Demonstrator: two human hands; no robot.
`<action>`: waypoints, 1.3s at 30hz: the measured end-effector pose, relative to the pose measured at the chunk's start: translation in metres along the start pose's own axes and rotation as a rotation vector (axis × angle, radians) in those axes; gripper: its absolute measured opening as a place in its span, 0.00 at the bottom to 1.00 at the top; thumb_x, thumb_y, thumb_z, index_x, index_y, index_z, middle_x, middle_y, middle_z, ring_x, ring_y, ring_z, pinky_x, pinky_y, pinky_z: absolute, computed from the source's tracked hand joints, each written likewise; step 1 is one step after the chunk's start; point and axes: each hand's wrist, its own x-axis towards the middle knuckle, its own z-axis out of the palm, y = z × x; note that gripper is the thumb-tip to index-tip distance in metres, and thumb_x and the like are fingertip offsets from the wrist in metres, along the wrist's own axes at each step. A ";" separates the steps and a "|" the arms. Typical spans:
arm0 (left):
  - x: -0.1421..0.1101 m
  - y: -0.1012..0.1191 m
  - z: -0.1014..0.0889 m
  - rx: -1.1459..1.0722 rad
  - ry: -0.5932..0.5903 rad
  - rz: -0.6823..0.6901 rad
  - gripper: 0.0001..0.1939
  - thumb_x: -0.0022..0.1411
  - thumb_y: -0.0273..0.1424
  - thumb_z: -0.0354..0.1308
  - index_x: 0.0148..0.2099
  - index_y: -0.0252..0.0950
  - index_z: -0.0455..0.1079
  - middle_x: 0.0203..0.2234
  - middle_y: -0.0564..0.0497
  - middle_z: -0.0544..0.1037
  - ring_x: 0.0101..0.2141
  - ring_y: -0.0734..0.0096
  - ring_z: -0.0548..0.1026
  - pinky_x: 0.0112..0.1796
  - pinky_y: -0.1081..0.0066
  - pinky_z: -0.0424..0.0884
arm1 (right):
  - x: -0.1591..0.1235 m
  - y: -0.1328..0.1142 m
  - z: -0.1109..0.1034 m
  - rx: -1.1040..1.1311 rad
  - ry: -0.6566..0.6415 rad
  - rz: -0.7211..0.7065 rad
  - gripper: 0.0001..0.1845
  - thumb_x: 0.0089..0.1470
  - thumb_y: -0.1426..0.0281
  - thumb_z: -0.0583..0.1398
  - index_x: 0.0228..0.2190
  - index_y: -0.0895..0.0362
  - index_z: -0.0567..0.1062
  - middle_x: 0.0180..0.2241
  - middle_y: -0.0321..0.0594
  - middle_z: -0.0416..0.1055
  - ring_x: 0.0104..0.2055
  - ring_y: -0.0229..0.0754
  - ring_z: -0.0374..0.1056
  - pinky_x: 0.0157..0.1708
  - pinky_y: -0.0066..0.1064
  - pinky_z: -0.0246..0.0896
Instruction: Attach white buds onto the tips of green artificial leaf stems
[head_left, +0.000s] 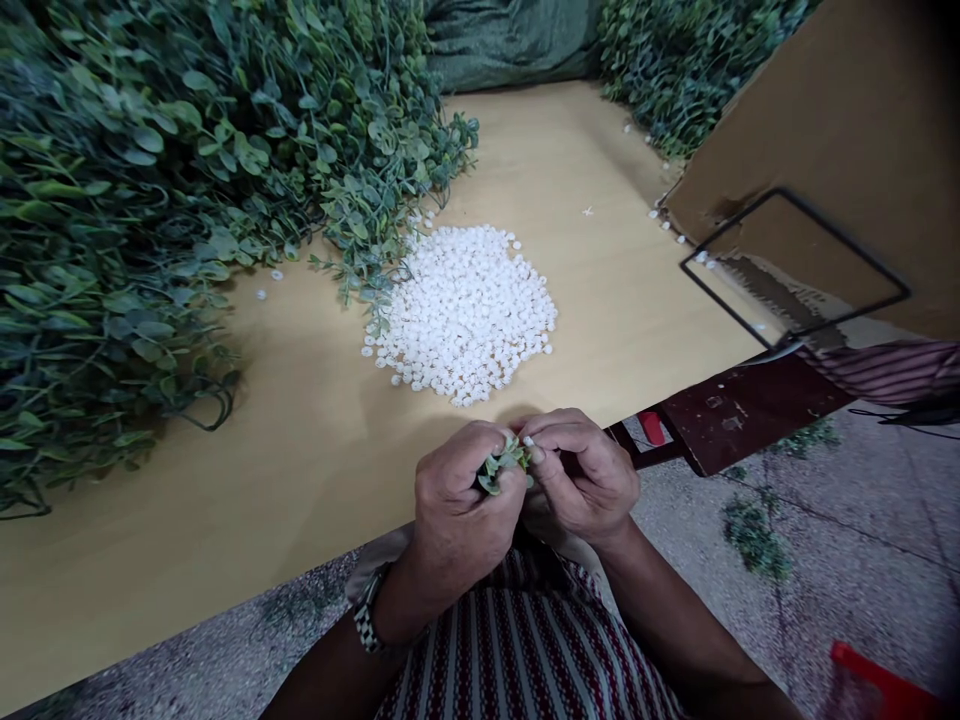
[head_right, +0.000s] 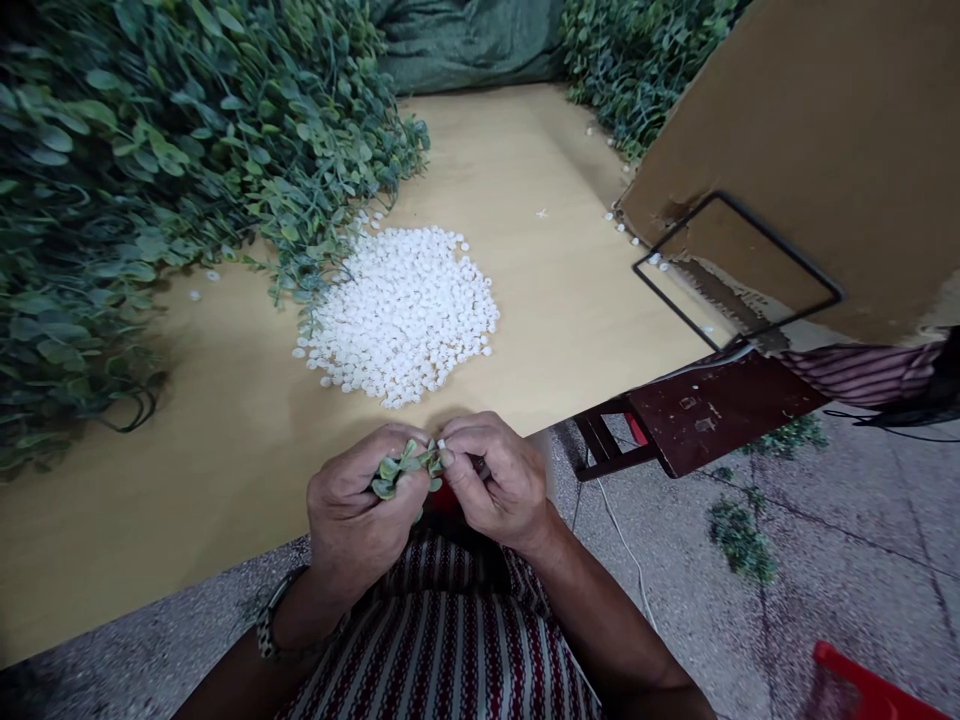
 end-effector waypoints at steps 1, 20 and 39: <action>0.000 0.000 0.000 -0.001 -0.001 0.000 0.10 0.51 0.17 0.50 0.23 0.37 0.62 0.19 0.55 0.71 0.23 0.75 0.70 0.27 0.76 0.66 | 0.000 0.000 0.000 0.001 0.004 0.003 0.13 0.52 0.81 0.60 0.38 0.53 0.74 0.31 0.39 0.77 0.36 0.43 0.75 0.34 0.36 0.73; 0.005 0.008 -0.004 -0.235 -0.086 -0.246 0.08 0.56 0.24 0.56 0.24 0.34 0.67 0.20 0.55 0.69 0.23 0.76 0.66 0.26 0.76 0.64 | 0.002 -0.002 -0.001 -0.034 0.042 -0.119 0.12 0.52 0.81 0.60 0.38 0.57 0.74 0.30 0.41 0.76 0.35 0.43 0.75 0.34 0.36 0.75; -0.003 0.000 -0.001 -0.371 0.056 -0.357 0.15 0.55 0.29 0.61 0.20 0.35 0.61 0.16 0.58 0.61 0.19 0.80 0.58 0.21 0.78 0.58 | -0.003 -0.009 0.010 -0.170 0.118 -0.192 0.17 0.51 0.83 0.62 0.43 0.61 0.75 0.31 0.43 0.77 0.36 0.43 0.75 0.39 0.40 0.79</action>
